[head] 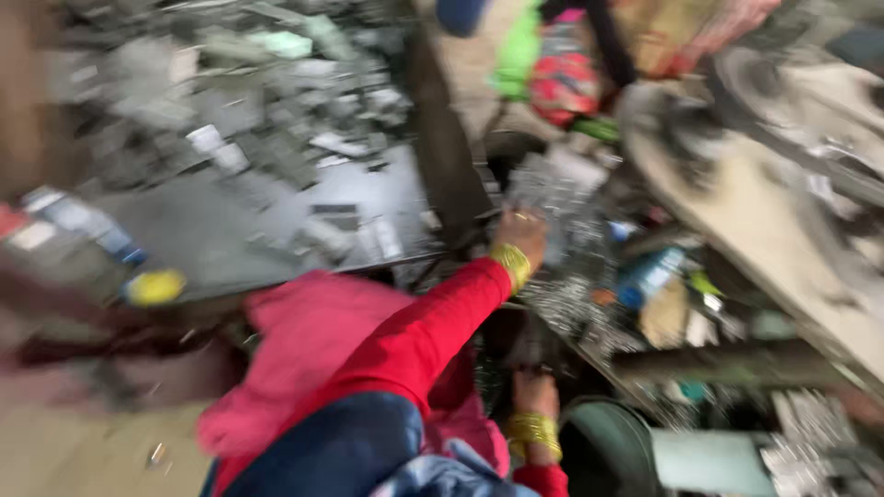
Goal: The person repeatedly picks small metal pieces from a tray, places them into a press machine, and operates the lever to process them. The person then removes the processed pieces and returns them to the tray. This cycle continues throughout the clip.
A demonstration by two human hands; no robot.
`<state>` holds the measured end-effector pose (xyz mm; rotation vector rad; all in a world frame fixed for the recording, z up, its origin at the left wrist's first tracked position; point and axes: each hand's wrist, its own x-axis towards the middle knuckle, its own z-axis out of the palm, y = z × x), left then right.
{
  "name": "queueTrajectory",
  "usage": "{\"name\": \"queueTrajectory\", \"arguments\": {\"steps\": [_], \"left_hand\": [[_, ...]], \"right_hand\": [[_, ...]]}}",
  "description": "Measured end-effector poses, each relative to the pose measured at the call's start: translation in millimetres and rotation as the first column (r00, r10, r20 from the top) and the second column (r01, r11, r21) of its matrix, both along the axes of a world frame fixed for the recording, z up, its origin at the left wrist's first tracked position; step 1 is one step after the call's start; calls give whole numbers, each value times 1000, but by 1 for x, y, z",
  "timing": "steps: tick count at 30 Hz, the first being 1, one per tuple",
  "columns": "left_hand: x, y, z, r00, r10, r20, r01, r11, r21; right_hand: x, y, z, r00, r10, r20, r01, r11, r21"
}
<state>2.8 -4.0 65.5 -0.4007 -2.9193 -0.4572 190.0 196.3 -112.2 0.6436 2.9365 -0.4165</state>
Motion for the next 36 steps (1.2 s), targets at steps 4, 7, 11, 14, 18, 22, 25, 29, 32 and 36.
{"name": "queueTrajectory", "arguments": {"steps": [4,7,11,14,18,22,25,29,32,36], "left_hand": [[63,-93,-45,858,-202,-472,298,944,139],[91,-192,-86,982,-190,18,190,981,-33],[88,-304,-120,779,542,315,-489,840,-236],[69,-339,-118,697,706,126,-691,708,-143],[55,-336,-114,621,701,351,-733,678,-57],[63,-331,-126,665,656,356,-682,729,-70],[75,-342,-132,803,577,150,-563,817,-127],[73,-328,-103,875,427,229,-484,784,390],[56,-257,-57,951,236,200,-302,844,443],[36,-100,-16,978,-126,-164,190,860,474]], "right_hand": [[4,-18,77,990,52,-130,-18,967,253],[6,-51,142,943,158,-292,-36,923,382],[-18,-85,209,993,71,-97,-13,866,501],[-29,-100,230,998,40,-42,-10,835,550],[-29,-102,235,977,134,-165,-6,795,607],[-26,-98,232,973,178,-147,-51,785,617],[-26,-96,227,945,237,-226,-57,799,599],[-24,-96,218,902,281,-327,-46,817,574],[-22,-97,218,805,172,-567,-92,982,167],[-20,-96,225,866,286,-411,-64,877,476]]}}
